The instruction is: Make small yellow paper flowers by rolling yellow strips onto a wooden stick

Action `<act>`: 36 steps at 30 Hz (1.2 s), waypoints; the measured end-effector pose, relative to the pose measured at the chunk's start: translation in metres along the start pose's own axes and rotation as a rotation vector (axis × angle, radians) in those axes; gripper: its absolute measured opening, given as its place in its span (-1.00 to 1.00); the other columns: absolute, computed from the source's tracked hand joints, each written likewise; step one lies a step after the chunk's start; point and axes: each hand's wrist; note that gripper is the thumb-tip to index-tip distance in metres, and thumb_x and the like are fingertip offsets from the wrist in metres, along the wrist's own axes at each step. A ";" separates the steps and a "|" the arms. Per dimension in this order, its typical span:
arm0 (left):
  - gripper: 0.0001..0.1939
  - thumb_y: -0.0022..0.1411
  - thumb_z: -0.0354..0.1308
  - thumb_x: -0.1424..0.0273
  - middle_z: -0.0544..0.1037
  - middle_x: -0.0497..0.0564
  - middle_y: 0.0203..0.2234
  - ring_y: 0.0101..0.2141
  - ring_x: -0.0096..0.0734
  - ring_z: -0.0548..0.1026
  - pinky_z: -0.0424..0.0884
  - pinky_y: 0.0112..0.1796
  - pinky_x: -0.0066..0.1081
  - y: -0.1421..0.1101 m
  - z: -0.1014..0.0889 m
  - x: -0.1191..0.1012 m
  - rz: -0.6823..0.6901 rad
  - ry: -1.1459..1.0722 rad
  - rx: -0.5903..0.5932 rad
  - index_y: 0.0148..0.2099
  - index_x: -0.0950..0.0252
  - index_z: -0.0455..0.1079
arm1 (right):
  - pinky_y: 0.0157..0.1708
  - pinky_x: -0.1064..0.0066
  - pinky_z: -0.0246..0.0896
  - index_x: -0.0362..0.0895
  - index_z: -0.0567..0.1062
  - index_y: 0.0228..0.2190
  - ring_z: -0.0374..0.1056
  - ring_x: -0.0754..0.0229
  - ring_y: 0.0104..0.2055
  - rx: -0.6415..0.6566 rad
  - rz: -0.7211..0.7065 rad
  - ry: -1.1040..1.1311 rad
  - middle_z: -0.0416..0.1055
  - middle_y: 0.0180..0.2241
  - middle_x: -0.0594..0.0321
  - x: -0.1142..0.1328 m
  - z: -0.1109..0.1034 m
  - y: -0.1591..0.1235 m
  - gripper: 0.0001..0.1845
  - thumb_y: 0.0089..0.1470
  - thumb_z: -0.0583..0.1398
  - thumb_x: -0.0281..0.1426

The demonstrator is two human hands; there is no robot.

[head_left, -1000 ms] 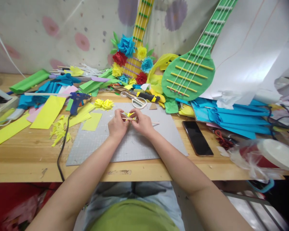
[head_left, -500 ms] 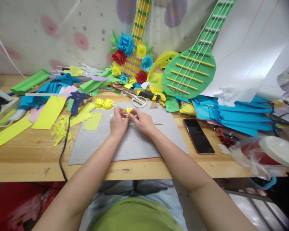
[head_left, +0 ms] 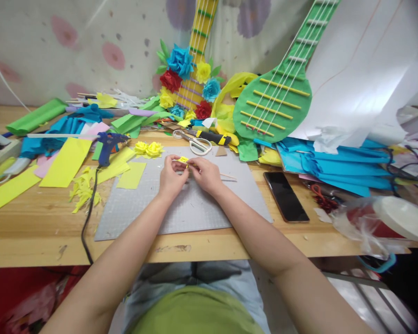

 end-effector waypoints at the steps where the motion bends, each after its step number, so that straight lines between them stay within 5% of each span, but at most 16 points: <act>1: -0.61 -0.08 0.11 0.46 0.45 -0.09 -0.44 -0.40 -0.49 0.48 0.39 -0.35 -0.46 -0.001 -0.001 -0.001 0.022 0.017 -0.010 -0.16 0.22 0.08 | -0.14 0.46 0.13 -0.06 0.42 -0.21 0.29 0.28 -0.14 -0.006 -0.009 0.008 0.42 -0.19 0.29 0.000 0.000 0.000 -0.72 0.09 -0.02 -0.37; 8: -0.61 -0.04 0.09 0.46 0.47 -0.07 -0.40 -0.35 -0.46 0.47 0.33 -0.30 -0.44 -0.003 -0.006 -0.007 0.043 0.222 -0.085 -0.11 0.22 0.12 | -0.04 0.41 0.11 0.00 0.41 -0.12 0.25 0.29 -0.04 0.051 -0.039 0.019 0.39 -0.10 0.32 0.003 0.000 -0.002 -0.65 0.09 -0.03 -0.42; 15: -0.62 -0.03 0.13 0.40 0.50 -0.14 -0.42 -0.52 -0.50 0.39 0.24 -0.40 -0.45 -0.005 -0.007 -0.012 0.078 0.436 -0.094 -0.11 0.15 0.17 | -0.16 0.43 0.18 0.01 0.32 -0.11 0.34 0.28 -0.16 0.032 0.095 0.091 0.42 -0.16 0.36 0.001 -0.003 -0.003 -0.69 0.09 -0.02 -0.38; 36: -0.65 -0.06 0.12 0.43 0.51 -0.13 -0.37 -0.47 -0.55 0.41 0.30 -0.35 -0.48 -0.007 -0.009 -0.013 0.121 0.428 -0.060 -0.14 0.19 0.24 | -0.26 0.50 0.17 -0.03 0.39 -0.28 0.36 0.30 -0.28 -0.034 0.030 0.159 0.45 -0.29 0.37 -0.004 -0.002 -0.007 -0.80 0.07 0.01 -0.36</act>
Point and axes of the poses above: each hand's wrist, its own y-axis towards the middle knuckle, its own z-axis out of the palm, x = y × z
